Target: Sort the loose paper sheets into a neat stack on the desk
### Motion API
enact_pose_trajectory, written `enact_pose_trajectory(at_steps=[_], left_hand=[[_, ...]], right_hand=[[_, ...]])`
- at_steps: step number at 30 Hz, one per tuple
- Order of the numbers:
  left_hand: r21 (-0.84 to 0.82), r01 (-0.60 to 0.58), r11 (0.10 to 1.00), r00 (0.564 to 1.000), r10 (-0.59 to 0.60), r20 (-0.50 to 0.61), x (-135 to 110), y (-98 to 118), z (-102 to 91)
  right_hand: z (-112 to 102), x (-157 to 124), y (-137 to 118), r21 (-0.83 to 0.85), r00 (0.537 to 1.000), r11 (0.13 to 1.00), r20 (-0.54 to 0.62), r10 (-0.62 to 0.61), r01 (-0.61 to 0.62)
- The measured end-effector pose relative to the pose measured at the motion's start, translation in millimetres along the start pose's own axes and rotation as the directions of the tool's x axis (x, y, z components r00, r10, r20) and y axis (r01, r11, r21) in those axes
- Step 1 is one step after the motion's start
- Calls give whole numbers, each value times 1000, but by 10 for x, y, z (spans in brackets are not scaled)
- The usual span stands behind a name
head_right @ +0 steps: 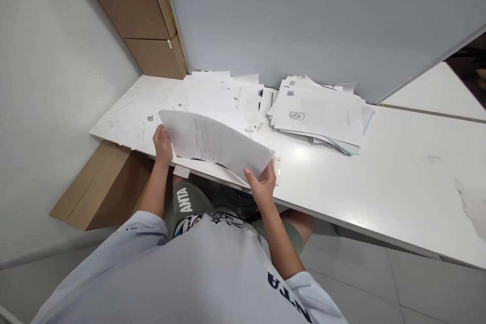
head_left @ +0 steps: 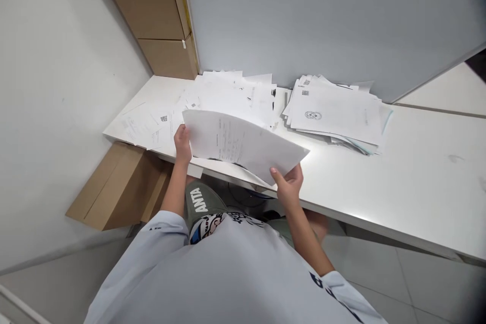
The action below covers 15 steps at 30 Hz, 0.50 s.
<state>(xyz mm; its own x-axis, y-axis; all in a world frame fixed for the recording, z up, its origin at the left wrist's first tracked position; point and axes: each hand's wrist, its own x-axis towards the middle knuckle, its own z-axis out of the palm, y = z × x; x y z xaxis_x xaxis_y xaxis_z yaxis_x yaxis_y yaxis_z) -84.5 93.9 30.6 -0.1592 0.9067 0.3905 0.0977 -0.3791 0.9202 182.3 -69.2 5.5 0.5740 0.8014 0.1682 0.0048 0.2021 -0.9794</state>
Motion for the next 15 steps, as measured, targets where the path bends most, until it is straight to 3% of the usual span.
enact_pose_trajectory(at_steps=[2, 4, 7, 9, 12, 15], left_hand=[[23, -35, 999, 987, 38, -157, -62, -109, 45], [57, -50, 997, 968, 62, -242, -116, -184, 90], [130, 4, 992, 966, 29, -255, -176, -199, 141], [171, 52, 984, 967, -7, -253, -221, -146, 143], [95, 9, 995, 970, 15, -244, -357, 11, 67], [-22, -18, 1000, 993, 16, -119, -636, 208, -45]], right_hand=[[43, -66, 117, -37, 999, 998, -3, 44, -44], [92, -155, 211, -52, 992, 992, -50, 116, -119], [133, -256, 223, -50, 978, 980, -88, 188, -192], [85, -288, 121, -98, 974, 969, -38, 223, -226], [-194, -331, -149, -253, 961, 938, 79, 264, -237], [-700, -421, -384, -375, 934, 885, 110, 340, -278]])
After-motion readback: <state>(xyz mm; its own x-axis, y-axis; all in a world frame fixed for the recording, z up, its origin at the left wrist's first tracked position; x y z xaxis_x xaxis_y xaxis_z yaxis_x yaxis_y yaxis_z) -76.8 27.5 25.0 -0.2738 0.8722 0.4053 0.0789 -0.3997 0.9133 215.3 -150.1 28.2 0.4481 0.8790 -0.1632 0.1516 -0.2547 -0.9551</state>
